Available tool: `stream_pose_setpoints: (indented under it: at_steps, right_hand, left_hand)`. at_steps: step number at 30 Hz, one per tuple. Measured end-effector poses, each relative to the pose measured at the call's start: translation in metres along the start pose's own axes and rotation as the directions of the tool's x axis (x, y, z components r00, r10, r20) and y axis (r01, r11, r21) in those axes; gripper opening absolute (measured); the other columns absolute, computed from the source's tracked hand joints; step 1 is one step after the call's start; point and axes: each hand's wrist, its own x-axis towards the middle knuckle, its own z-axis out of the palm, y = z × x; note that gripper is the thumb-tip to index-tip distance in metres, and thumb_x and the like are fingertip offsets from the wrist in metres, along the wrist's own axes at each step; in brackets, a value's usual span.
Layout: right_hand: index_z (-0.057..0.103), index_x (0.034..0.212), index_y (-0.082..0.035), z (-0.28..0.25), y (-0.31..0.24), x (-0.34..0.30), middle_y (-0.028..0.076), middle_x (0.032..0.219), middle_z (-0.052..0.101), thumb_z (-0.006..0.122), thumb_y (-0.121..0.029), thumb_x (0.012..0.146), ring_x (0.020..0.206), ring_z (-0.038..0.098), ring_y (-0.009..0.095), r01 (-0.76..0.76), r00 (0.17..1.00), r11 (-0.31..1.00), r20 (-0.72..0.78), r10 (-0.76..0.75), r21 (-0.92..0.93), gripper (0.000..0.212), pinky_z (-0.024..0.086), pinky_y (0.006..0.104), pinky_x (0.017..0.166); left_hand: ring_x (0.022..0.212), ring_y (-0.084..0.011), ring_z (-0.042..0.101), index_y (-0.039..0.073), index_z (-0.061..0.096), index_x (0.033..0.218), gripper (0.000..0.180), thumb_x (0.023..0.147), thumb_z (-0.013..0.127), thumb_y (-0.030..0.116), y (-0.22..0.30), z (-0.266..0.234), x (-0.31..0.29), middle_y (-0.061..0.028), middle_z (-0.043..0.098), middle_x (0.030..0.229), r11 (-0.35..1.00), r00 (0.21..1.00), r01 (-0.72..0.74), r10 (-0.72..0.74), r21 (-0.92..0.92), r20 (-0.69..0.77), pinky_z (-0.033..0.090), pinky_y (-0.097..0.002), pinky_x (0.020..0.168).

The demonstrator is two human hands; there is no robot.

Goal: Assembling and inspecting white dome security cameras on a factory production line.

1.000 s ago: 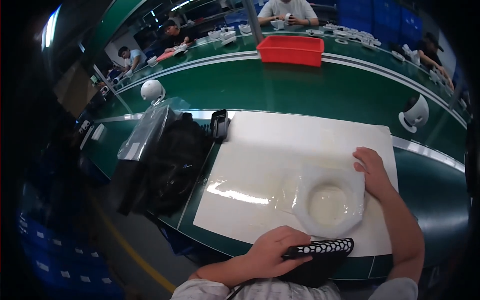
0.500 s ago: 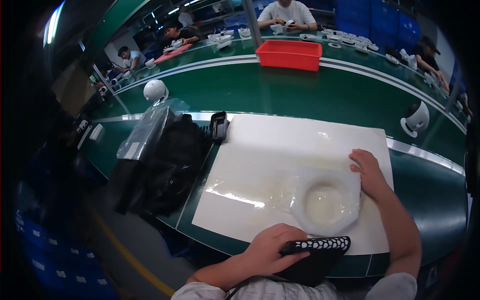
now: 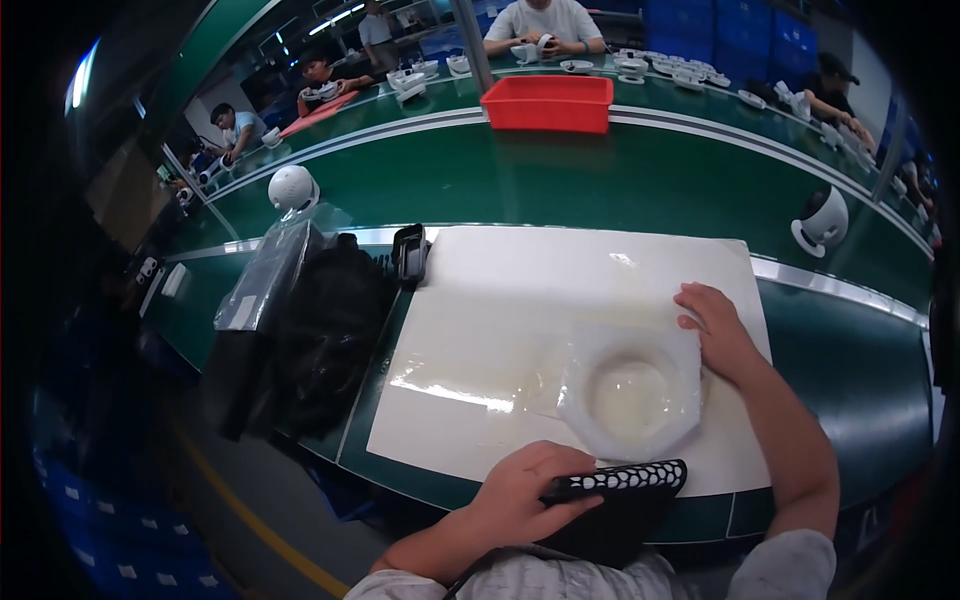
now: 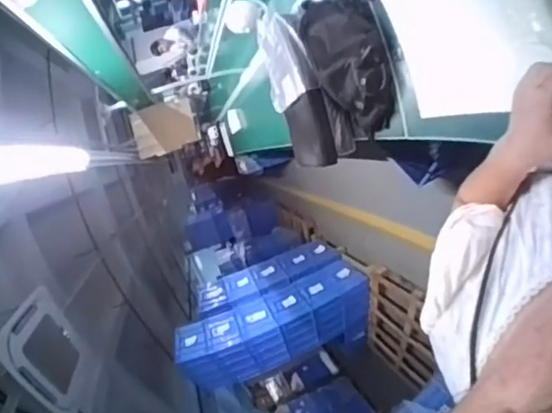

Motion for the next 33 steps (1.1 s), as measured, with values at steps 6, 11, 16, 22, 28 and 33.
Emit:
stream_pose_setpoints:
  at_steps: [6, 11, 16, 22, 28, 33]
  right_hand:
    - [0.053, 0.102, -0.006, 0.001, 0.001, 0.000, 0.011, 0.115, 0.047, 0.054, -0.016, 0.080, 0.111, 0.039, 0.027, -0.007, 1.000, 1.000, 0.007, 0.008, -0.028, 0.024, 0.030, 0.0355, 0.095]
    - [0.053, 0.102, -0.006, 0.000, -0.004, 0.000, 0.011, 0.115, 0.047, 0.054, -0.016, 0.080, 0.113, 0.038, 0.027, -0.059, 0.998, 0.998, 0.031, 0.060, -0.017, 0.024, 0.029, 0.0354, 0.095]
    - [0.053, 0.102, -0.005, 0.001, -0.001, -0.002, 0.011, 0.116, 0.047, 0.054, -0.015, 0.080, 0.114, 0.037, 0.028, -0.038, 0.999, 0.998, 0.032, 0.040, -0.047, 0.024, 0.029, 0.0355, 0.096]
    - [0.053, 0.103, -0.005, 0.001, -0.006, -0.002, 0.011, 0.118, 0.046, 0.054, -0.016, 0.080, 0.115, 0.037, 0.028, -0.077, 0.996, 0.997, 0.040, 0.078, -0.028, 0.025, 0.028, 0.0351, 0.097]
    - [0.053, 0.102, -0.004, -0.001, -0.006, -0.002, 0.011, 0.117, 0.046, 0.054, -0.014, 0.080, 0.115, 0.036, 0.027, -0.078, 0.996, 0.997, 0.039, 0.078, -0.006, 0.024, 0.028, 0.0346, 0.097]
    - [0.053, 0.102, -0.005, -0.002, -0.010, -0.002, 0.011, 0.117, 0.046, 0.054, -0.014, 0.080, 0.116, 0.036, 0.027, -0.092, 0.995, 0.996, 0.045, 0.093, -0.019, 0.024, 0.028, 0.0345, 0.097]
  left_hand:
    - [0.079, -0.0239, 0.058, 0.005, 0.056, 0.092, 0.033, 0.063, 0.071, 0.007, -0.004, 0.001, 0.000, -0.0085, 0.060, 0.090, 0.998, 0.998, -0.058, 0.058, -0.004, -0.016, 0.046, -0.0305, 0.068]
    - [0.079, -0.0245, 0.058, 0.004, 0.055, 0.093, 0.035, 0.063, 0.071, 0.007, -0.005, -0.001, -0.001, -0.0092, 0.059, 0.091, 0.995, 0.995, -0.099, 0.098, -0.020, -0.027, 0.046, -0.0309, 0.069]
    - [0.080, -0.0246, 0.058, 0.005, 0.054, 0.095, 0.037, 0.064, 0.072, 0.008, -0.003, -0.001, -0.001, -0.0100, 0.059, 0.092, 0.990, 0.990, -0.142, 0.142, -0.016, -0.013, 0.046, -0.0308, 0.069]
    - [0.081, -0.0244, 0.058, 0.005, 0.054, 0.095, 0.037, 0.064, 0.072, 0.008, -0.005, -0.002, -0.003, -0.0096, 0.059, 0.091, 0.987, 0.987, -0.157, 0.157, -0.036, -0.023, 0.046, -0.0306, 0.070]
    - [0.081, -0.0238, 0.057, 0.005, 0.054, 0.096, 0.037, 0.063, 0.072, 0.008, -0.003, -0.002, -0.002, -0.0093, 0.059, 0.091, 0.989, 0.989, -0.145, 0.145, -0.016, -0.014, 0.046, -0.0302, 0.070]
    - [0.080, -0.0237, 0.057, 0.005, 0.054, 0.096, 0.037, 0.063, 0.072, 0.009, -0.006, -0.002, -0.003, -0.0092, 0.059, 0.091, 0.989, 0.989, -0.146, 0.146, -0.008, -0.006, 0.046, -0.0301, 0.069]
